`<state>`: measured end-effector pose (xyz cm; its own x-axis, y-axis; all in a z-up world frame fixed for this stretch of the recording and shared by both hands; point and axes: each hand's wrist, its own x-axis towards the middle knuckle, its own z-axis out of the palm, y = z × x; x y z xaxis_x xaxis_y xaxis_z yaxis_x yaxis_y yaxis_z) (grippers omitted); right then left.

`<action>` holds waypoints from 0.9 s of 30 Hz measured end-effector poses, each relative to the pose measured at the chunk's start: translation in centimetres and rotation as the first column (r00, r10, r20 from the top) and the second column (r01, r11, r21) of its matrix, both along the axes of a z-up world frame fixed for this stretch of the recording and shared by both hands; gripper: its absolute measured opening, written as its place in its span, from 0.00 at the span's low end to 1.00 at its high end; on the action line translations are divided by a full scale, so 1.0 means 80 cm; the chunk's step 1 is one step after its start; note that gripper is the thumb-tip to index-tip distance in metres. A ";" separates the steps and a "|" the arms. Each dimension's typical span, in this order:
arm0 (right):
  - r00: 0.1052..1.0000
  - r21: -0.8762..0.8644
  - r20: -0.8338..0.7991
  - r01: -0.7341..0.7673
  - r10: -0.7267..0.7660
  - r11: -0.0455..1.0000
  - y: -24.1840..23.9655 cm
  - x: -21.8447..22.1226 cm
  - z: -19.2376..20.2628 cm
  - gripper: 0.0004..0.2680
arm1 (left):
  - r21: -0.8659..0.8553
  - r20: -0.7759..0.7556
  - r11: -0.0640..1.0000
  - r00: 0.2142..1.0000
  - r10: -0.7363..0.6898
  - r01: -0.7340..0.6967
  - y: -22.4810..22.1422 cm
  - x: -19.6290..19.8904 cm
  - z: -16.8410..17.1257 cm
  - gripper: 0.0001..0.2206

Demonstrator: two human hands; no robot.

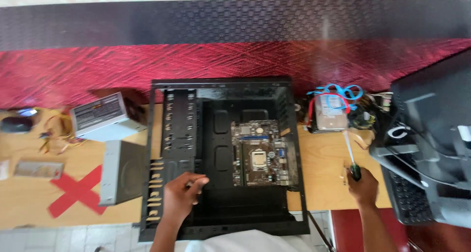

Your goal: Securing a motherboard into a computer case using a screwdriver and screws.

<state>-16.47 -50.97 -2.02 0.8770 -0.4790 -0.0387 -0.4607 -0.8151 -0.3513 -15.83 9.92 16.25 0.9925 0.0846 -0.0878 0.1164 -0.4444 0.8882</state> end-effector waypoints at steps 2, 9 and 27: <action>0.989 0.519 0.108 0.033 -0.104 0.854 0.033 0.010 0.063 0.11 | -0.093 -0.137 0.994 0.989 0.050 -0.063 -0.010 0.003 0.015 0.09; 0.854 0.686 -0.331 -0.073 0.401 0.724 0.190 0.022 0.298 0.11 | -0.588 -0.198 0.809 0.968 -0.157 0.011 -0.086 0.019 0.050 0.10; 0.792 0.762 0.389 -0.564 0.470 0.320 0.379 0.016 0.357 0.07 | -0.762 0.043 0.636 0.989 -0.141 0.124 -0.135 0.012 0.081 0.05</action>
